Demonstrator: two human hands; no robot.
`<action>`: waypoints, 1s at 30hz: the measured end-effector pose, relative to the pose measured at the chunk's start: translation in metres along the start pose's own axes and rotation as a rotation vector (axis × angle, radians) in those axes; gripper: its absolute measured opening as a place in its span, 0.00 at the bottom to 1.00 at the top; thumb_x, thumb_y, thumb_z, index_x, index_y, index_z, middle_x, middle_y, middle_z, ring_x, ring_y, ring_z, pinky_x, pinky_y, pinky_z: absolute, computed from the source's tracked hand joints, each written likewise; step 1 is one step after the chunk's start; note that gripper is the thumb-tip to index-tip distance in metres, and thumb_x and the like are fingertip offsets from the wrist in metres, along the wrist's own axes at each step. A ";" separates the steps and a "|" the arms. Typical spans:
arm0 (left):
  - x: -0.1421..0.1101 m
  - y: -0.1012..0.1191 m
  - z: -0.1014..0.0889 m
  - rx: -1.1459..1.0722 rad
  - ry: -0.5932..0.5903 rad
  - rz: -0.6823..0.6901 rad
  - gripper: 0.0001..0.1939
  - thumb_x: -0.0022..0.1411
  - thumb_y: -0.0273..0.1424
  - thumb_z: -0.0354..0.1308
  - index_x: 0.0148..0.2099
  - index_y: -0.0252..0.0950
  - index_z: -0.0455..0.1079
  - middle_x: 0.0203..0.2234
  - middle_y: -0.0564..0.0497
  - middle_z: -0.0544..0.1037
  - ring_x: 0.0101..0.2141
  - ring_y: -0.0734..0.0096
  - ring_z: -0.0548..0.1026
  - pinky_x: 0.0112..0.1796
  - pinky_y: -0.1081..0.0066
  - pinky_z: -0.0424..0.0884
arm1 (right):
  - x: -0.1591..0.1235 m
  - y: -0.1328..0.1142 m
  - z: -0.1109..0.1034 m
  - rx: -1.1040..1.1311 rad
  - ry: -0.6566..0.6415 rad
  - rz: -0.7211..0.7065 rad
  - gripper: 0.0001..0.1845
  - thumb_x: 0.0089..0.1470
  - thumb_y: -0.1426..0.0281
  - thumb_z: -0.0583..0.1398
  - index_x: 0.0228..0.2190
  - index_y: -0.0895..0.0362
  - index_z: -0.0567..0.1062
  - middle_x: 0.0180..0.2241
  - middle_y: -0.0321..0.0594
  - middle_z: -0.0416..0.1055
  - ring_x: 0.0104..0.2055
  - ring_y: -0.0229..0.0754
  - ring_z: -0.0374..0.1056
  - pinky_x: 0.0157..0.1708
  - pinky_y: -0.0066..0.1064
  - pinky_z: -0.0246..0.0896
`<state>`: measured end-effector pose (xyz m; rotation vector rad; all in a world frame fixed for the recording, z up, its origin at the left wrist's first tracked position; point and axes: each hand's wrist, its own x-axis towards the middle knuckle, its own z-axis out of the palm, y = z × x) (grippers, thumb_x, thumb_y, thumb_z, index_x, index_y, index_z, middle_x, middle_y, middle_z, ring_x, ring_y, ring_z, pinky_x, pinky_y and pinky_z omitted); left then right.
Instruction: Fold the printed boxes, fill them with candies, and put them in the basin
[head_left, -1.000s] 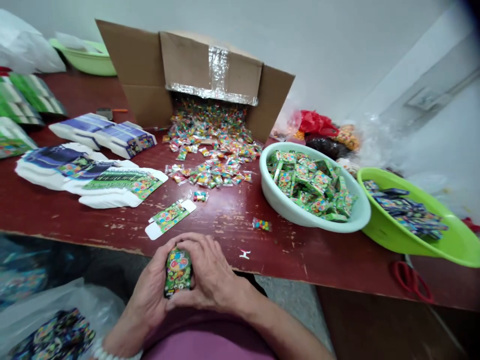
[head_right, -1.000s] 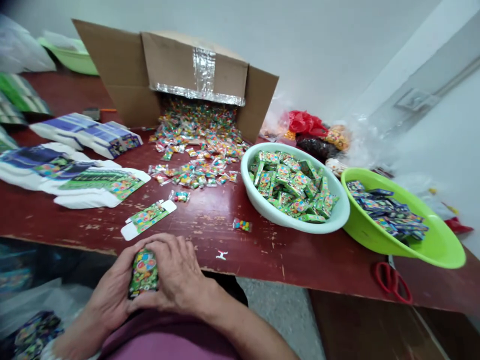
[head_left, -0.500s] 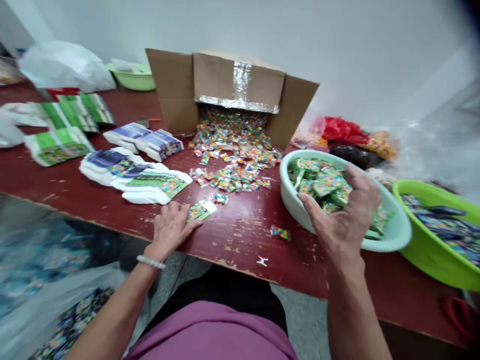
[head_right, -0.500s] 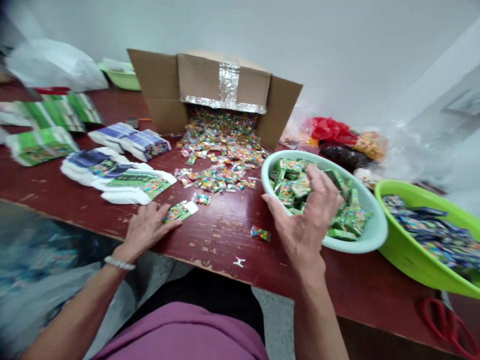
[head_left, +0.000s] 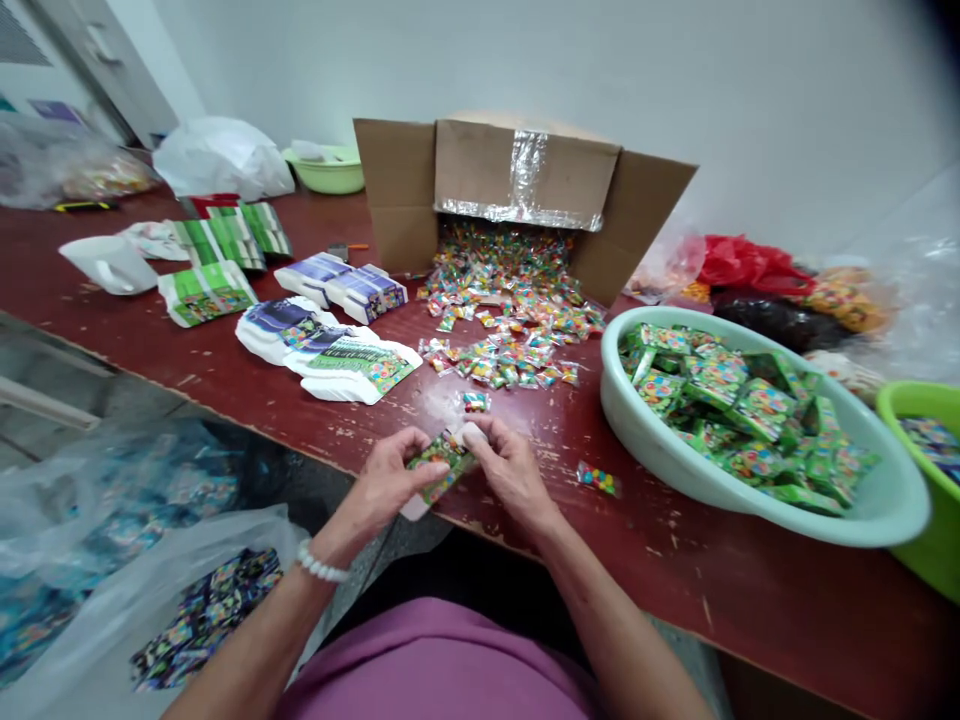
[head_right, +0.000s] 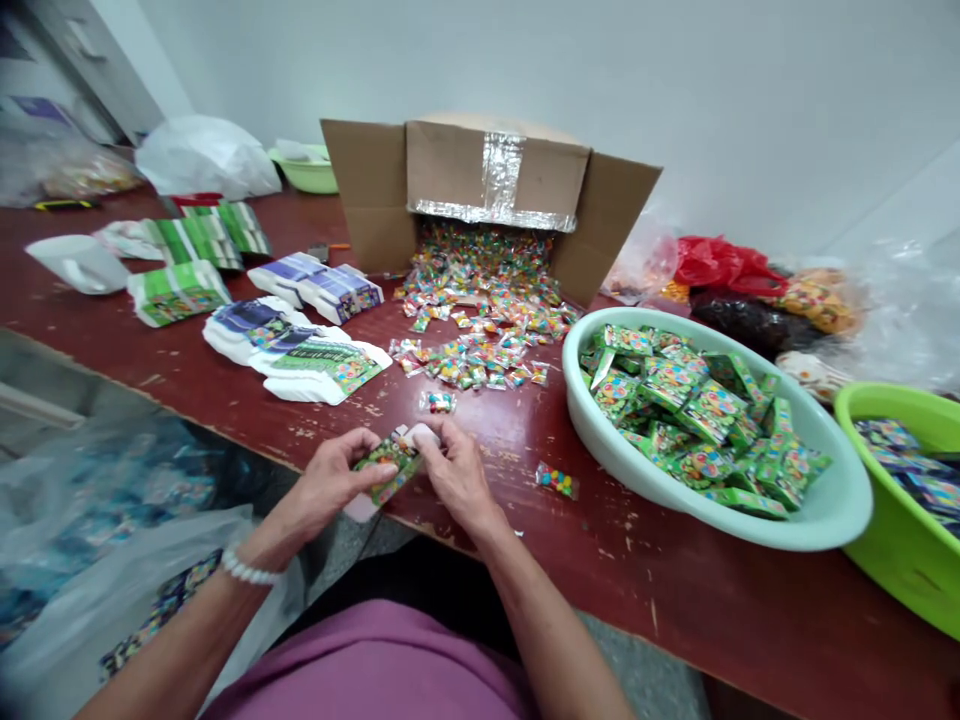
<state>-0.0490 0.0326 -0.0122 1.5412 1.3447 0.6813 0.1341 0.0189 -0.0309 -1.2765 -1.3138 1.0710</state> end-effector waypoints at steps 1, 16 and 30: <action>-0.008 0.002 0.001 -0.170 -0.102 -0.035 0.15 0.55 0.39 0.65 0.38 0.35 0.69 0.31 0.51 0.78 0.31 0.69 0.75 0.34 0.72 0.70 | -0.002 -0.003 0.001 0.093 -0.059 0.048 0.14 0.60 0.60 0.60 0.42 0.56 0.77 0.36 0.40 0.77 0.34 0.40 0.71 0.36 0.32 0.68; -0.041 0.000 0.017 -0.899 -0.627 -0.105 0.31 0.45 0.54 0.72 0.39 0.32 0.77 0.28 0.45 0.80 0.26 0.66 0.78 0.29 0.72 0.73 | -0.036 -0.046 -0.005 -0.434 0.016 -0.484 0.14 0.54 0.71 0.63 0.44 0.53 0.73 0.45 0.45 0.69 0.48 0.49 0.66 0.47 0.41 0.64; -0.034 0.015 0.006 -0.655 -0.652 -0.123 0.36 0.45 0.61 0.66 0.36 0.30 0.77 0.27 0.46 0.77 0.22 0.70 0.75 0.27 0.71 0.72 | -0.033 -0.066 -0.020 -0.347 -0.248 -0.358 0.09 0.51 0.79 0.63 0.32 0.55 0.72 0.29 0.32 0.71 0.27 0.35 0.64 0.30 0.27 0.57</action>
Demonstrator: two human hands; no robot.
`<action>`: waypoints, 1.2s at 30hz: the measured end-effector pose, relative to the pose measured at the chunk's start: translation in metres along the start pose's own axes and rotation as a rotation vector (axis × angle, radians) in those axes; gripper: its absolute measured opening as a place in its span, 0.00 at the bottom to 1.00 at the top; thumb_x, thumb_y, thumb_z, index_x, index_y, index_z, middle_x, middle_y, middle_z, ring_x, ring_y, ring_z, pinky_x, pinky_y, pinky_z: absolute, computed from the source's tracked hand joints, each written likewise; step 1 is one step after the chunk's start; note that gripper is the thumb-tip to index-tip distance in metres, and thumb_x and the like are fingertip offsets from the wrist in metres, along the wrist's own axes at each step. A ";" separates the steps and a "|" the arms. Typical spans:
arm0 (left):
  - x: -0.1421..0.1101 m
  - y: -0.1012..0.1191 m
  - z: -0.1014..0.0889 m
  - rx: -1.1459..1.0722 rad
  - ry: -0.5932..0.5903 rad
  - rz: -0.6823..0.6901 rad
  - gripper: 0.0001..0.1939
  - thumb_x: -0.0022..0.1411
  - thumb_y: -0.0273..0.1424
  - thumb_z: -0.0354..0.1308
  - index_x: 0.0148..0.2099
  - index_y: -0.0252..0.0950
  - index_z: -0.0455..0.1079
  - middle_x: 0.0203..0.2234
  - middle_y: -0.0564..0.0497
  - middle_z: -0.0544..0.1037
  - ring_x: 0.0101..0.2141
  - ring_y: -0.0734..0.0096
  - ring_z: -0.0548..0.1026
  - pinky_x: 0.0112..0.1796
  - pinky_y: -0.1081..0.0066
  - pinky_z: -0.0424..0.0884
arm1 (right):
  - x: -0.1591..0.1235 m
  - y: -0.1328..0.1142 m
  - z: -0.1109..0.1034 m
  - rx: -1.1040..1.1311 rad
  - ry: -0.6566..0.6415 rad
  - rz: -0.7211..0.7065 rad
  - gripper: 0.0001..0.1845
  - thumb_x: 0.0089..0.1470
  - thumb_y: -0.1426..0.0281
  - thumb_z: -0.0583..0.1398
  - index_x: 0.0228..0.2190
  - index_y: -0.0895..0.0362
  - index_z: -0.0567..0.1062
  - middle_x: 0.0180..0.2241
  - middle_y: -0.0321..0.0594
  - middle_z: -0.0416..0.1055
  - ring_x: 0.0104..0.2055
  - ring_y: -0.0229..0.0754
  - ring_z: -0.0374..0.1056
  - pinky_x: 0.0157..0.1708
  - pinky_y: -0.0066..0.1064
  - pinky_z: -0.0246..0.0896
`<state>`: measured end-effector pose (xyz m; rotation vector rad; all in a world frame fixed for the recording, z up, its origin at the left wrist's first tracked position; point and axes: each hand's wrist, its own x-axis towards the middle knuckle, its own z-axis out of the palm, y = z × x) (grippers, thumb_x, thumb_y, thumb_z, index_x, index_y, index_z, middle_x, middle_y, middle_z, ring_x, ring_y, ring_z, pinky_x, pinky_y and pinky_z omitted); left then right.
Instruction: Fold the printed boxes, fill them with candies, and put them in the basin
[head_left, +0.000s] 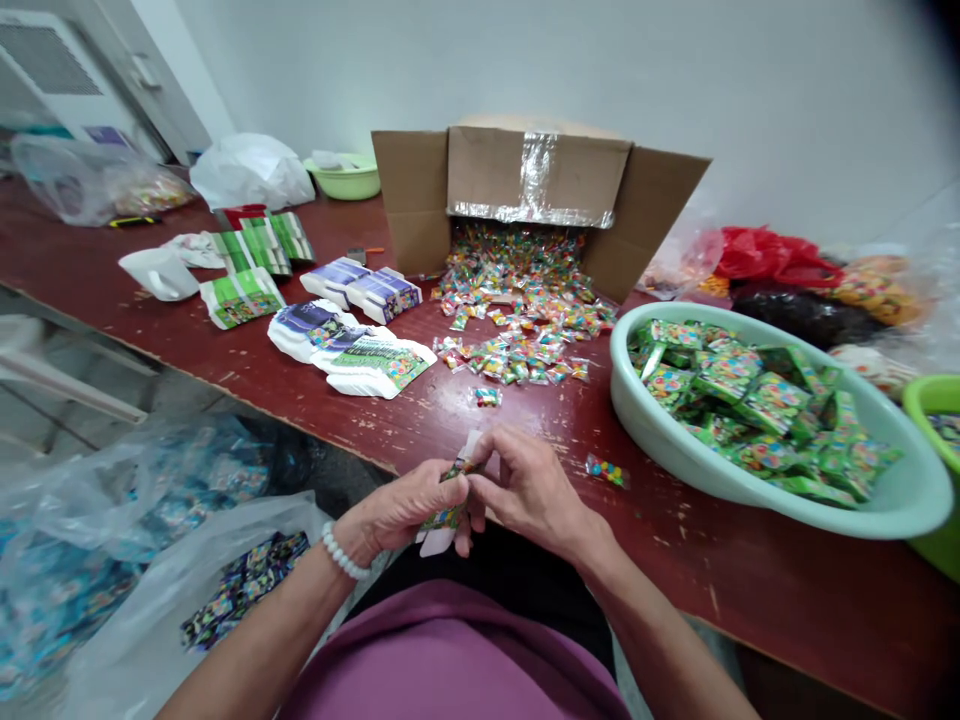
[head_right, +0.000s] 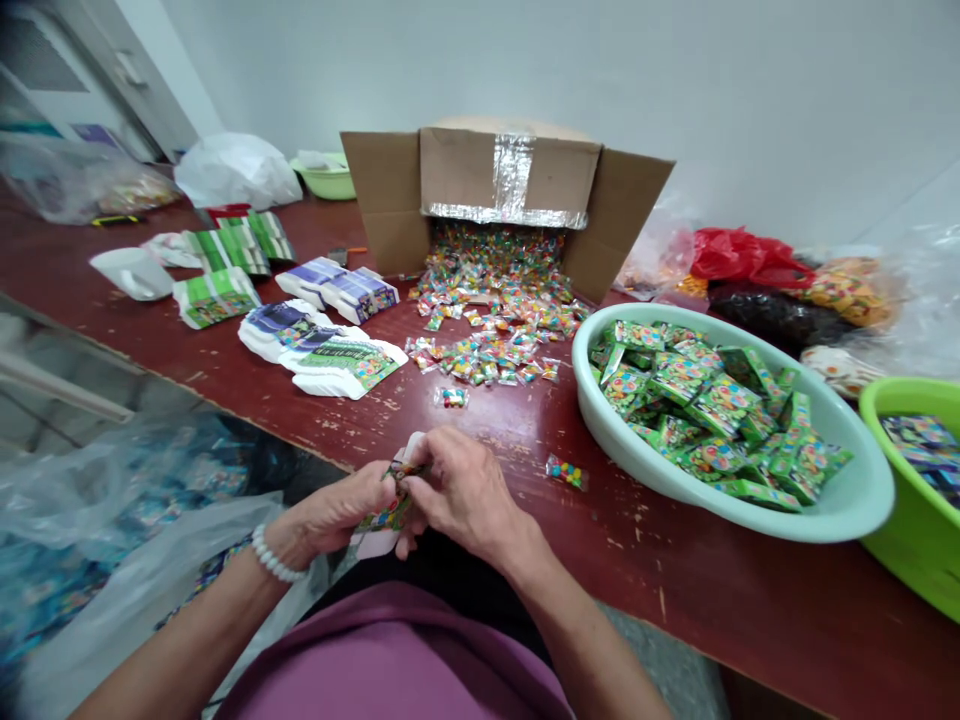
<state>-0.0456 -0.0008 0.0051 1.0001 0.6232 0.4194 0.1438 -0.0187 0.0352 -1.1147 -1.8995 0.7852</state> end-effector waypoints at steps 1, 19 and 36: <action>0.000 0.002 0.001 0.019 -0.003 -0.007 0.36 0.45 0.61 0.66 0.36 0.30 0.77 0.27 0.46 0.77 0.22 0.70 0.75 0.27 0.71 0.72 | -0.001 -0.001 -0.002 0.041 -0.020 0.020 0.08 0.51 0.79 0.63 0.31 0.55 0.72 0.28 0.32 0.72 0.27 0.34 0.64 0.30 0.27 0.57; -0.002 0.016 0.026 0.222 0.206 -0.005 0.15 0.48 0.35 0.72 0.32 0.30 0.75 0.22 0.52 0.75 0.19 0.73 0.73 0.22 0.72 0.73 | -0.015 0.010 0.005 0.304 0.192 0.236 0.25 0.48 0.70 0.67 0.49 0.53 0.69 0.35 0.34 0.71 0.24 0.32 0.60 0.24 0.26 0.56; -0.013 -0.013 0.036 0.157 0.624 0.365 0.35 0.57 0.35 0.68 0.62 0.43 0.56 0.40 0.51 0.81 0.38 0.65 0.81 0.40 0.67 0.77 | -0.026 0.023 0.039 0.642 0.319 0.363 0.30 0.53 0.64 0.66 0.56 0.51 0.66 0.33 0.34 0.76 0.33 0.40 0.72 0.33 0.29 0.67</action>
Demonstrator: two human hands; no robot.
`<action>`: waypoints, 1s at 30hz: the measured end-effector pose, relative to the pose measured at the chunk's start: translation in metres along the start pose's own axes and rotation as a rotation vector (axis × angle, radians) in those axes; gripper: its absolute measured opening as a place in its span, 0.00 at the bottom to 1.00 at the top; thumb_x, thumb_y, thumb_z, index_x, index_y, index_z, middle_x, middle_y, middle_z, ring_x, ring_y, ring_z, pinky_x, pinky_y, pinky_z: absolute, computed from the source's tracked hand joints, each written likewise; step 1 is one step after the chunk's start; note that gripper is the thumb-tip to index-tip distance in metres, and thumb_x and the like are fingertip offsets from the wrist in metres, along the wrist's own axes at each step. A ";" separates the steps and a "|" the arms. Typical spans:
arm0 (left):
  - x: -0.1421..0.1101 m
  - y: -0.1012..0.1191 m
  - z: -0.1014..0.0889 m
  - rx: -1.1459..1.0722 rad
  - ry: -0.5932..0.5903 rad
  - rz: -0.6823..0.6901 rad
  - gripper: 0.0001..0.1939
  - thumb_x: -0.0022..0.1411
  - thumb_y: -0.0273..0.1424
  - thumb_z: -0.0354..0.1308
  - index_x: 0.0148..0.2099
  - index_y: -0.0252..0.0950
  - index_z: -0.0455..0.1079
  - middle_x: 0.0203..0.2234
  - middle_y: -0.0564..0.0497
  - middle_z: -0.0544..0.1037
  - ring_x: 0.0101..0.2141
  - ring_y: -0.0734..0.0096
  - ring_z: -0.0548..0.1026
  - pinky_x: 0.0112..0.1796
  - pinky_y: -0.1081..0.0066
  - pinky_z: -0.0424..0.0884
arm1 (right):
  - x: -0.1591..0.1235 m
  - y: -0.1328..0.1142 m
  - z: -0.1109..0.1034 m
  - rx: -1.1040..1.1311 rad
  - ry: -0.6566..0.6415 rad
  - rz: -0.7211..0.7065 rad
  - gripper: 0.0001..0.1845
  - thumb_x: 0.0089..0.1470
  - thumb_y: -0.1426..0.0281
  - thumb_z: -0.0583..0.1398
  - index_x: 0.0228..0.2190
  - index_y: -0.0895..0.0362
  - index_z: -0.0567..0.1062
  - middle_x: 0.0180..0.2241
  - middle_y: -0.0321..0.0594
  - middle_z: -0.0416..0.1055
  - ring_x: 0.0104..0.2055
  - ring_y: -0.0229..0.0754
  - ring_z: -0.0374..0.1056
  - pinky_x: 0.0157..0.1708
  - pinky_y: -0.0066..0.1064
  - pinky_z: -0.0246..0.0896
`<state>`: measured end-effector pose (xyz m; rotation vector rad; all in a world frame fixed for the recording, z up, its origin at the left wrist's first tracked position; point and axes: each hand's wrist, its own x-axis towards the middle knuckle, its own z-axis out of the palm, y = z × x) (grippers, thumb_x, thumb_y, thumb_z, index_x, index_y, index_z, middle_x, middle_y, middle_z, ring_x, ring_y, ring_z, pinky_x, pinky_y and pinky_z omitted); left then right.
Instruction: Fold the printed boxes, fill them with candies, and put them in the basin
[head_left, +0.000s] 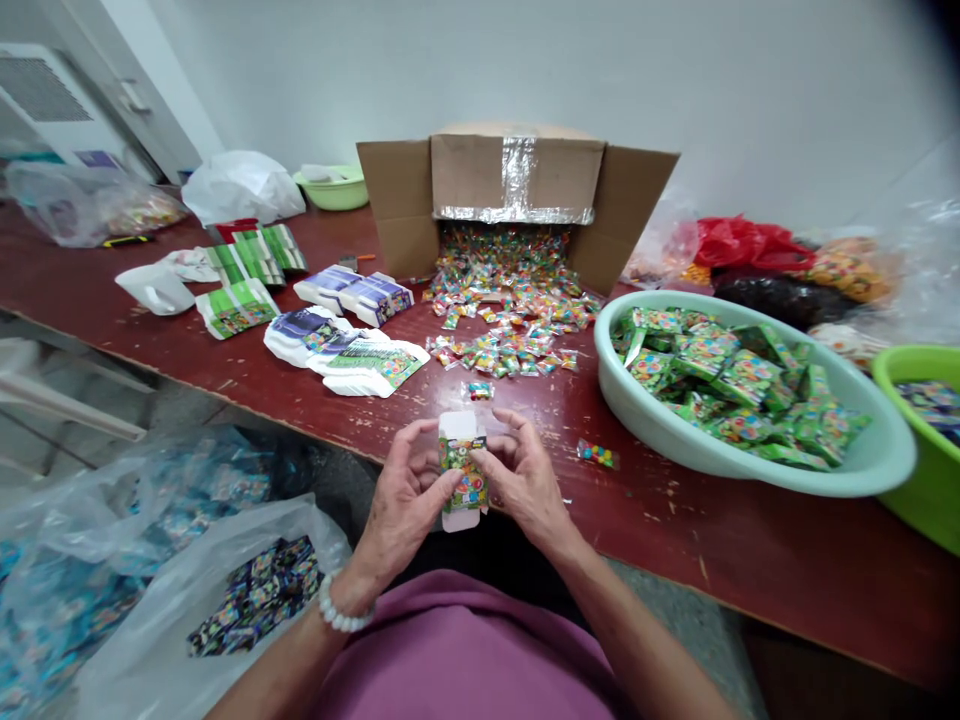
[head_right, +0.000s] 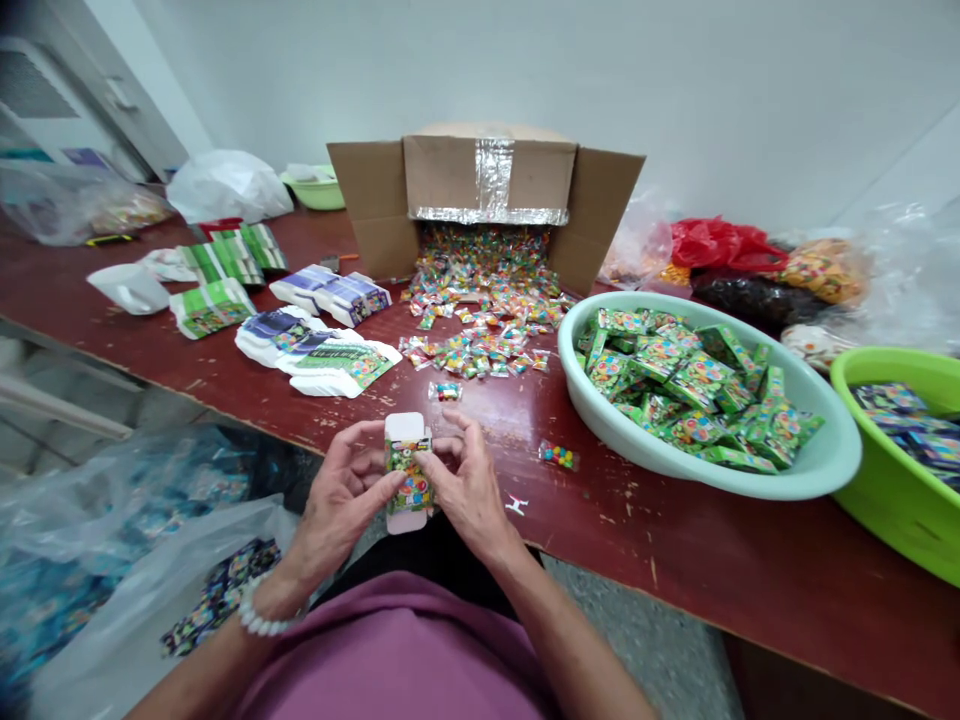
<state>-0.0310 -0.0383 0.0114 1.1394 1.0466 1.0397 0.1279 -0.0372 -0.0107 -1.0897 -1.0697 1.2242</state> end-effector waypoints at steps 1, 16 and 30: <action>-0.001 0.000 0.001 0.008 0.005 0.021 0.33 0.58 0.34 0.67 0.62 0.43 0.57 0.43 0.50 0.80 0.40 0.66 0.80 0.42 0.68 0.77 | -0.001 0.002 0.003 0.050 0.000 -0.008 0.27 0.53 0.64 0.66 0.53 0.51 0.68 0.35 0.36 0.76 0.35 0.40 0.73 0.36 0.30 0.68; 0.007 -0.002 -0.014 0.116 -0.064 -0.004 0.15 0.59 0.39 0.66 0.45 0.38 0.72 0.37 0.51 0.80 0.37 0.67 0.78 0.39 0.71 0.73 | 0.019 -0.005 -0.014 0.058 -0.224 0.093 0.17 0.47 0.61 0.70 0.38 0.54 0.78 0.29 0.34 0.75 0.29 0.37 0.69 0.32 0.29 0.64; 0.004 -0.008 -0.001 -0.260 -0.187 -0.382 0.32 0.66 0.54 0.51 0.62 0.36 0.66 0.29 0.49 0.79 0.19 0.73 0.75 0.20 0.76 0.69 | 0.013 -0.011 -0.010 0.007 -0.356 0.096 0.11 0.56 0.60 0.65 0.31 0.55 0.78 0.42 0.40 0.79 0.24 0.35 0.71 0.25 0.29 0.68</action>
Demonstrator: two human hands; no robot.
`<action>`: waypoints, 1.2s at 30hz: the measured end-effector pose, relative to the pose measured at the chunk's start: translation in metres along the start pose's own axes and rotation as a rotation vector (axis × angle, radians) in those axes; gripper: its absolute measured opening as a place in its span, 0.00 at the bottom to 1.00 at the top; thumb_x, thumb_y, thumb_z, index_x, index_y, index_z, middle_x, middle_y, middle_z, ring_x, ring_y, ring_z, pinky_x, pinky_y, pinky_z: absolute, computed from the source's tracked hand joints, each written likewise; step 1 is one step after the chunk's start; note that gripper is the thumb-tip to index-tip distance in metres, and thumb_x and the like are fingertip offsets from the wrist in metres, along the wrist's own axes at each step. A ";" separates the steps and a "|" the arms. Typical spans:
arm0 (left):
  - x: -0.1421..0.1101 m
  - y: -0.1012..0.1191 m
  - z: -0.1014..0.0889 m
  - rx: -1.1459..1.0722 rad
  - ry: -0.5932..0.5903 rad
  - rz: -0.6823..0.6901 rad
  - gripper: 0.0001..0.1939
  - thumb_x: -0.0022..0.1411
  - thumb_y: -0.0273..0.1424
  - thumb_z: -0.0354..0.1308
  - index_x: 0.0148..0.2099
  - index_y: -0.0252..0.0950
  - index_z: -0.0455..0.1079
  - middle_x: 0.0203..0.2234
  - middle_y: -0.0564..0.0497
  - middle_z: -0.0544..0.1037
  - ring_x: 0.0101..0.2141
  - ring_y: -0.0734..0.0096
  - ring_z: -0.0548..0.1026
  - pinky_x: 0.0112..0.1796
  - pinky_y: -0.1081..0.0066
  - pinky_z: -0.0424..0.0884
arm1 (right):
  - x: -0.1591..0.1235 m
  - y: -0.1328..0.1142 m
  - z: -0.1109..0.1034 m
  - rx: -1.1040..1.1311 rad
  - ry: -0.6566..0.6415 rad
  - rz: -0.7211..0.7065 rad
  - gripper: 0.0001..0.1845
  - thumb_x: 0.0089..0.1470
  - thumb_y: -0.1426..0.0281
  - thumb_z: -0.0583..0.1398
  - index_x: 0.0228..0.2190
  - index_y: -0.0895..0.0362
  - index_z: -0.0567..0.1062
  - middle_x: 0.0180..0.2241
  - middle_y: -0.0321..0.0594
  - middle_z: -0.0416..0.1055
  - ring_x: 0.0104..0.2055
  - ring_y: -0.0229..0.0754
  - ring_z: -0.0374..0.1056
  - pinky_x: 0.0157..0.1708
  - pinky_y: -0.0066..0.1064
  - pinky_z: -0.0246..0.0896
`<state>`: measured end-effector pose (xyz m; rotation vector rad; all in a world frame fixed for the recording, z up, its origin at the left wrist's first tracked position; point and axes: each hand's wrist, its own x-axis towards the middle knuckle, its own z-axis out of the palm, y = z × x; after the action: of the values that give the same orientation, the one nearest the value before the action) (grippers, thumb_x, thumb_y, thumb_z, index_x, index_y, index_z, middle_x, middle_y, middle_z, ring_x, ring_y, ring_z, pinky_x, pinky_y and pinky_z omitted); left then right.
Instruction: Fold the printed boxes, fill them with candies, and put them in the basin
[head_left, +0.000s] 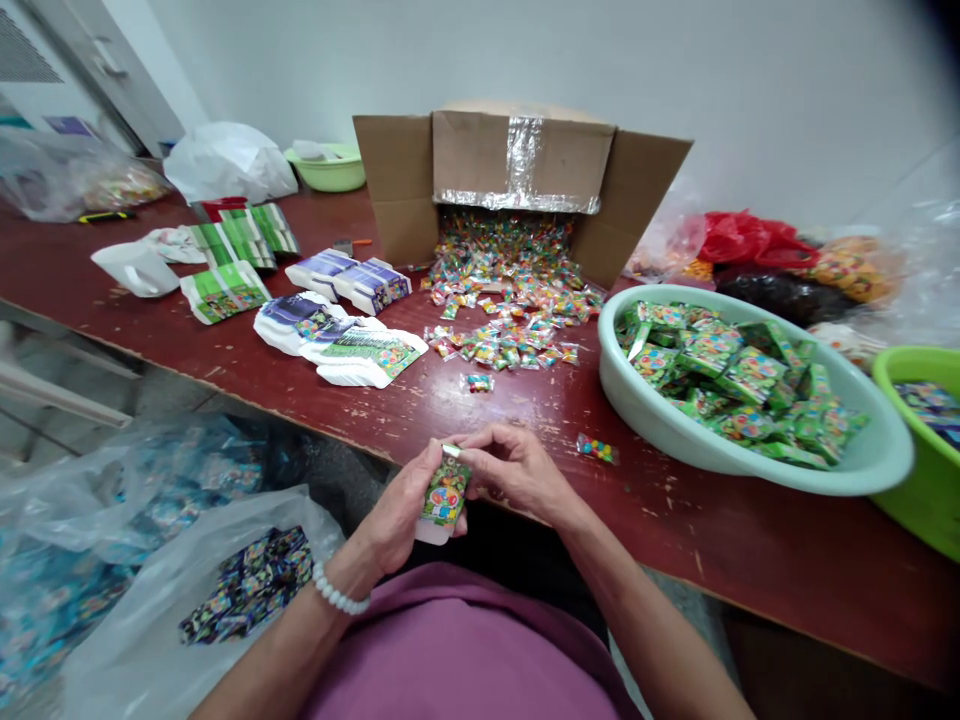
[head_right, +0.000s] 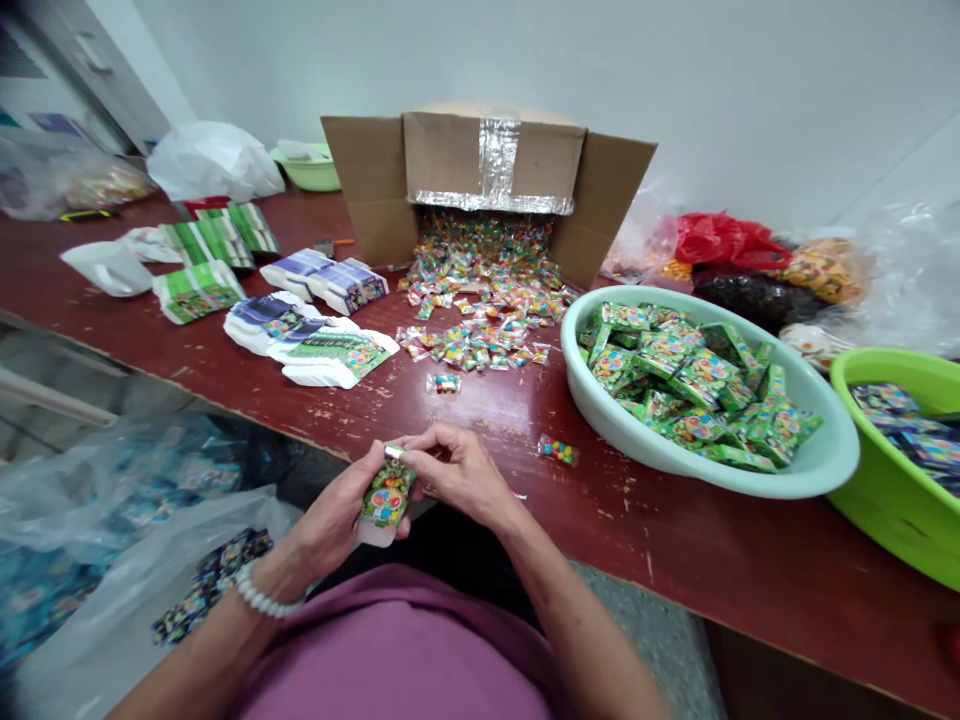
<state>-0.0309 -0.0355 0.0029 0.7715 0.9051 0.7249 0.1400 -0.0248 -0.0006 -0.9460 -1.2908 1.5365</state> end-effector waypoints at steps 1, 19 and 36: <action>0.001 0.001 0.000 0.018 0.007 -0.001 0.33 0.66 0.55 0.51 0.62 0.36 0.66 0.29 0.48 0.79 0.19 0.73 0.75 0.20 0.77 0.68 | 0.002 0.000 0.000 0.049 -0.003 0.036 0.11 0.54 0.61 0.67 0.31 0.56 0.77 0.41 0.40 0.80 0.24 0.35 0.71 0.24 0.29 0.68; 0.004 -0.002 -0.003 0.067 0.104 0.047 0.29 0.67 0.53 0.51 0.61 0.39 0.65 0.28 0.52 0.76 0.18 0.73 0.72 0.18 0.75 0.69 | 0.003 -0.002 0.001 -0.401 -0.067 -0.215 0.08 0.62 0.65 0.60 0.36 0.55 0.78 0.38 0.41 0.75 0.33 0.38 0.71 0.34 0.29 0.68; -0.046 -0.027 -0.110 0.549 -0.039 -0.147 0.15 0.49 0.33 0.69 0.35 0.38 0.67 0.26 0.58 0.71 0.29 0.72 0.68 0.30 0.75 0.61 | 0.108 0.042 -0.060 -0.933 0.393 0.099 0.12 0.51 0.62 0.68 0.34 0.55 0.74 0.41 0.44 0.69 0.43 0.49 0.69 0.42 0.36 0.61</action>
<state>-0.1409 -0.0571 -0.0447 1.1826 1.1293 0.3268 0.1559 0.0931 -0.0527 -1.8004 -1.6834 0.6900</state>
